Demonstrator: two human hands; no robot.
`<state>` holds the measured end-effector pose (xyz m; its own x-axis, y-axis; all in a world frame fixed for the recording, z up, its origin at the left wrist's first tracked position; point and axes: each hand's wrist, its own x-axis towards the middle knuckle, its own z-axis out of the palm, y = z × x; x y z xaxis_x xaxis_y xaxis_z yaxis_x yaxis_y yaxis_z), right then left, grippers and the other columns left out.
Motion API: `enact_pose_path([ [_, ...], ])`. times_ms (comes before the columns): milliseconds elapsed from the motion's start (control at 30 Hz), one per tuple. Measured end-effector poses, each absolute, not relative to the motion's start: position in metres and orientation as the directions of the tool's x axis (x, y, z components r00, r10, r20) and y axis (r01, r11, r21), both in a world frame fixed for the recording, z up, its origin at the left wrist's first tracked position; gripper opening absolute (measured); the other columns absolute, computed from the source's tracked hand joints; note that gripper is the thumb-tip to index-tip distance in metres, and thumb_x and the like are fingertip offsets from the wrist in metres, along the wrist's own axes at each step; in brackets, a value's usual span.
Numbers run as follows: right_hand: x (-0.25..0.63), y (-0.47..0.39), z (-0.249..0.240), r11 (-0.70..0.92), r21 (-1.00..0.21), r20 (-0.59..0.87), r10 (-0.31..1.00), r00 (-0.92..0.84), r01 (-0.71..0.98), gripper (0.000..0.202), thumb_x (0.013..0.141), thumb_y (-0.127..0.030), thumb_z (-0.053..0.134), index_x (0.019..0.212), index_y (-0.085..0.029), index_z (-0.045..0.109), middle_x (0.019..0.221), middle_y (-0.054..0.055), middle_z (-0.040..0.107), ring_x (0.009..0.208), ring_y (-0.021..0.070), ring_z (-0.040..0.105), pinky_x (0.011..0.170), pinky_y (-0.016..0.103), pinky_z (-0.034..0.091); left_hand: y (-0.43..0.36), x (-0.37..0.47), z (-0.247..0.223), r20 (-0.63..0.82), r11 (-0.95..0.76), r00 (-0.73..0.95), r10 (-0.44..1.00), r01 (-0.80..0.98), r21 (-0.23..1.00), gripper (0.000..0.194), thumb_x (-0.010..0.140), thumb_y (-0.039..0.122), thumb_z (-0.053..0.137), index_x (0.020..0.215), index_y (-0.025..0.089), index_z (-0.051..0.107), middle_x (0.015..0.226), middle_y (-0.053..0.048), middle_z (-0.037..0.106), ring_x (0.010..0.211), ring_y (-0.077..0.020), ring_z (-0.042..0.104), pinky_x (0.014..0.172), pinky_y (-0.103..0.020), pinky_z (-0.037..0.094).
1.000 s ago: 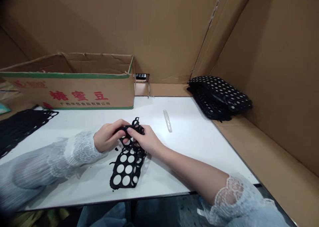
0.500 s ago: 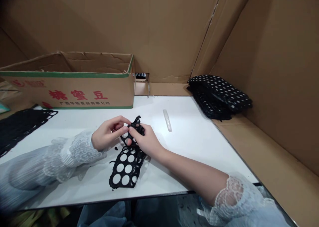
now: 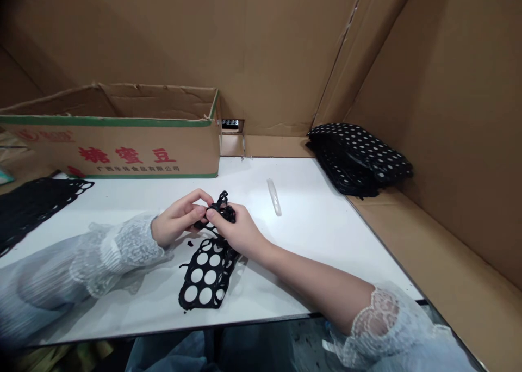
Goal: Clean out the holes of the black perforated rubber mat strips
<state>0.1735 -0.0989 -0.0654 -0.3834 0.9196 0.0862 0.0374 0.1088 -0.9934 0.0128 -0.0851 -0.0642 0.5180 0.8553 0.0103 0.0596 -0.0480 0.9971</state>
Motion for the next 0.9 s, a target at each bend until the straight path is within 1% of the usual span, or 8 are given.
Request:
enact_pose_path([
  [233, 0.175, -0.095, -0.067, 0.105, -0.994, 0.083, 0.897, -0.435, 0.026, 0.032, 0.078, -0.044, 0.049, 0.079, -0.012, 0.057, 0.050, -0.006, 0.035, 0.044, 0.0042, 0.028, 0.043, 0.020, 0.023, -0.073, 0.011, -0.061, -0.026, 0.033, 0.580, 0.814, 0.000, 0.999, 0.030, 0.077, 0.046, 0.050, 0.084, 0.018, 0.040, 0.056, 0.004, 0.045, 0.041, -0.0025, 0.026, 0.037, -0.013, 0.017],
  [300, 0.175, -0.096, -0.067, 0.131, -0.990, 0.095, 0.898, -0.429, 0.054, 0.031, 0.078, -0.043, 0.049, 0.079, -0.013, 0.056, 0.052, -0.005, 0.037, 0.045, 0.0045, 0.030, 0.043, 0.020, 0.024, -0.072, 0.008, -0.059, -0.008, -0.041, 0.585, 0.811, 0.071, 0.997, 0.028, 0.080, 0.044, 0.045, 0.084, 0.017, 0.041, 0.056, 0.003, 0.047, 0.041, -0.0032, 0.027, 0.037, -0.014, 0.018],
  [367, 0.175, -0.097, -0.067, 0.148, -0.986, 0.104, 0.902, -0.418, 0.075, 0.029, 0.079, -0.042, 0.048, 0.077, -0.014, 0.054, 0.054, -0.004, 0.039, 0.046, 0.0048, 0.031, 0.044, 0.020, 0.026, -0.074, 0.006, -0.058, 0.059, -0.201, 0.567, 0.822, 0.191, 0.961, 0.026, 0.083, 0.042, 0.040, 0.086, 0.016, 0.042, 0.056, 0.003, 0.046, 0.043, -0.0047, 0.030, 0.039, -0.016, 0.022],
  [500, 0.174, -0.099, -0.067, 0.161, -0.984, 0.113, 0.904, -0.412, 0.083, 0.025, 0.081, -0.040, 0.046, 0.075, -0.016, 0.047, 0.053, -0.005, 0.037, 0.045, 0.0055, 0.033, 0.043, 0.020, 0.026, -0.080, 0.005, -0.059, 0.225, -0.496, 0.573, 0.788, 0.374, 0.784, 0.018, 0.086, 0.035, 0.037, 0.092, 0.018, 0.037, 0.057, 0.005, 0.046, 0.051, -0.0077, 0.037, 0.050, -0.020, 0.032],
  [667, 0.173, -0.099, -0.066, 0.129, -0.991, 0.097, 0.891, -0.444, 0.043, 0.024, 0.083, -0.039, 0.044, 0.076, -0.016, 0.047, 0.052, -0.006, 0.034, 0.043, 0.0045, 0.031, 0.042, 0.019, 0.024, -0.081, 0.007, -0.063, 0.213, -0.462, 0.550, 0.808, 0.366, 0.808, 0.018, 0.088, 0.036, 0.030, 0.087, 0.019, 0.037, 0.063, 0.003, 0.050, 0.053, -0.0088, 0.042, 0.051, -0.021, 0.033],
  [733, 0.172, -0.098, -0.065, 0.119, -0.992, 0.088, 0.887, -0.453, 0.041, 0.025, 0.082, -0.039, 0.044, 0.074, -0.015, 0.047, 0.053, -0.006, 0.036, 0.043, 0.0043, 0.032, 0.042, 0.019, 0.025, -0.081, 0.008, -0.062, 0.240, -0.488, 0.498, 0.833, 0.458, 0.744, 0.020, 0.088, 0.034, 0.029, 0.085, 0.018, 0.041, 0.064, 0.002, 0.050, 0.054, -0.0090, 0.042, 0.052, -0.022, 0.034],
  [833, 0.171, -0.097, -0.063, 0.129, -0.990, 0.092, 0.895, -0.437, 0.055, 0.025, 0.083, -0.039, 0.044, 0.073, -0.015, 0.047, 0.053, -0.006, 0.036, 0.043, 0.0043, 0.032, 0.043, 0.020, 0.026, -0.082, 0.009, -0.054, 0.365, -0.518, 0.368, 0.855, 0.639, 0.568, 0.020, 0.088, 0.029, 0.031, 0.084, 0.017, 0.047, 0.062, 0.002, 0.048, 0.054, -0.0096, 0.043, 0.054, -0.023, 0.034],
  [900, 0.172, -0.097, -0.062, 0.170, -0.983, 0.126, 0.902, -0.412, 0.073, 0.026, 0.084, -0.039, 0.042, 0.073, -0.016, 0.046, 0.051, -0.006, 0.036, 0.043, 0.0048, 0.032, 0.045, 0.020, 0.027, -0.076, 0.004, -0.038, 0.443, -0.499, 0.281, 0.851, 0.697, 0.515, 0.020, 0.088, 0.030, 0.033, 0.084, 0.017, 0.048, 0.061, 0.002, 0.048, 0.053, -0.0095, 0.044, 0.053, -0.023, 0.035],
])
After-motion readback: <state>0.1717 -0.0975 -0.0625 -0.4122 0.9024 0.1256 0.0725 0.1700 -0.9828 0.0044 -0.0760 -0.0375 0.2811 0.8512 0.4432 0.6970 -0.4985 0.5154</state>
